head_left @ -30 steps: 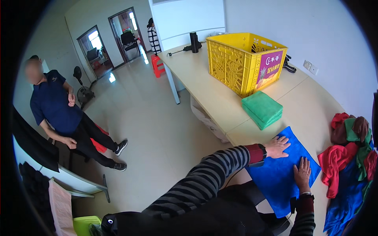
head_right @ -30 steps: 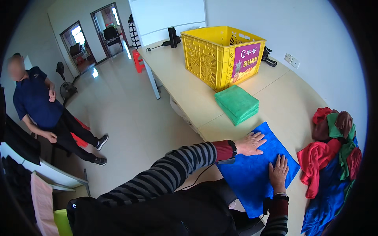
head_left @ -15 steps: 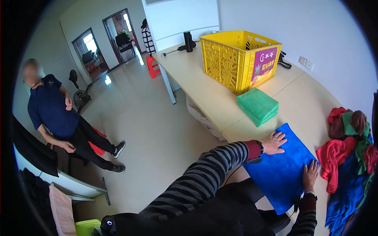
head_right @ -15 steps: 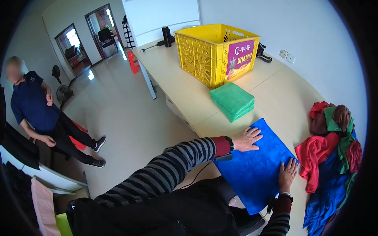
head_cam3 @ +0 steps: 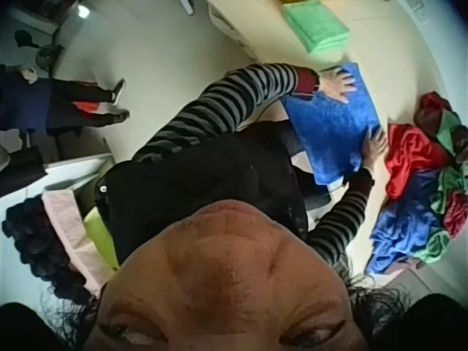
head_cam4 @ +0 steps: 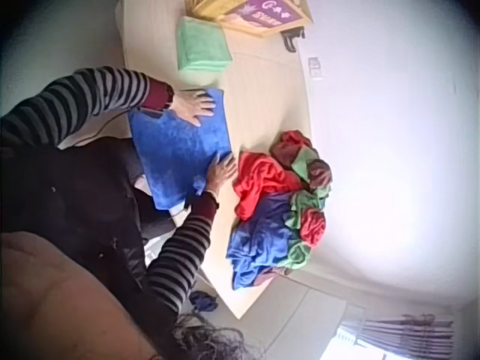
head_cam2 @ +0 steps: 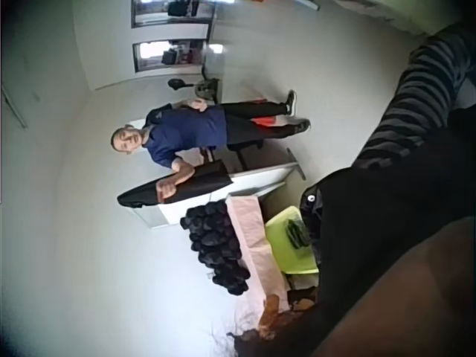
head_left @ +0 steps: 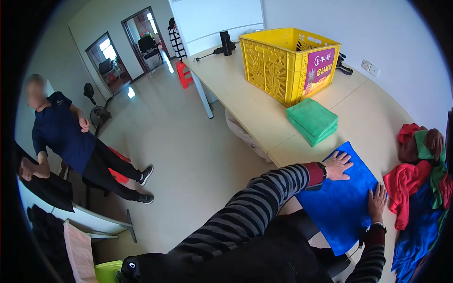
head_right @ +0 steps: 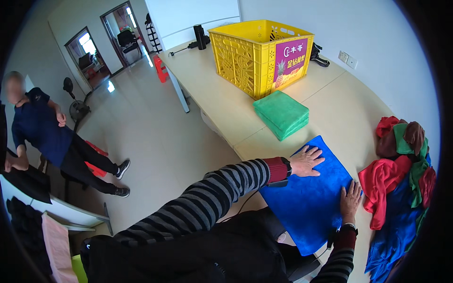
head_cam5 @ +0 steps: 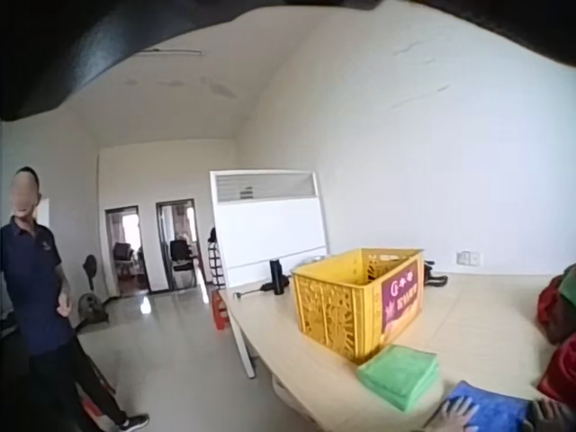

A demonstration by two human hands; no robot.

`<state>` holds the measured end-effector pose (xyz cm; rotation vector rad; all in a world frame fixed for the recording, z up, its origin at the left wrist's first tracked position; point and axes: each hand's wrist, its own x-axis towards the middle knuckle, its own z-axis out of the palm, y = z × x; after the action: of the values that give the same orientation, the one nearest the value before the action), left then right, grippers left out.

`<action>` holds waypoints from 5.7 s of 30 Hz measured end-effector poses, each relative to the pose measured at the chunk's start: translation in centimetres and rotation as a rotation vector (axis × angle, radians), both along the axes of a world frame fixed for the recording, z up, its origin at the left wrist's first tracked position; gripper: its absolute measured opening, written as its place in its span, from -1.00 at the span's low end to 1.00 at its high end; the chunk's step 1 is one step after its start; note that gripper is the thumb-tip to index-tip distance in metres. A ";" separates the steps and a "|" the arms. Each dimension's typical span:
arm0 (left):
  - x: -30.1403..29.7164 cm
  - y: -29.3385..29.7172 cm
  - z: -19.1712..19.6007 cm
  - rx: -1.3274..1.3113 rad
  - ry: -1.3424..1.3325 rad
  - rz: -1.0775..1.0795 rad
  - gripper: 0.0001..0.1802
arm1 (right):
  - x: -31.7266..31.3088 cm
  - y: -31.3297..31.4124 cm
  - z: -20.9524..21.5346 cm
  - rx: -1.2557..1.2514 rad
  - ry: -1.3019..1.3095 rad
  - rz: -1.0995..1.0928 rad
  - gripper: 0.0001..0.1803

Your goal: Folding various colored cloths on a table.

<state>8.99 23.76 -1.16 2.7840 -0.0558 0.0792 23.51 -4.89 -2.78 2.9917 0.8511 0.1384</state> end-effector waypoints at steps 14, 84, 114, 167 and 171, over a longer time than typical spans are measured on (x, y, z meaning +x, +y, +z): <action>-0.1 1.3 0.1 -0.036 -0.005 0.156 -0.10 | 0.0 -2.0 0.3 0.017 -0.044 -0.079 -0.23; 1.8 4.1 1.5 0.271 0.055 0.109 -0.17 | -0.5 -4.6 3.3 0.246 0.193 -0.110 -0.16; -16.6 -6.2 6.4 0.281 -0.160 -0.264 -0.45 | -6.4 -3.0 6.6 -0.067 0.166 0.282 -0.37; -15.2 2.2 9.2 -0.708 0.248 0.008 -0.79 | -16.2 -14.4 9.8 0.771 0.838 0.143 -0.79; -7.6 4.0 7.5 -0.772 0.073 0.080 -0.66 | -11.0 -11.9 8.7 0.960 0.871 -0.024 -0.80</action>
<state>1.36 27.71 6.32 2.0143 0.0883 0.0130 12.56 -16.79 5.88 3.9773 0.9669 -1.1638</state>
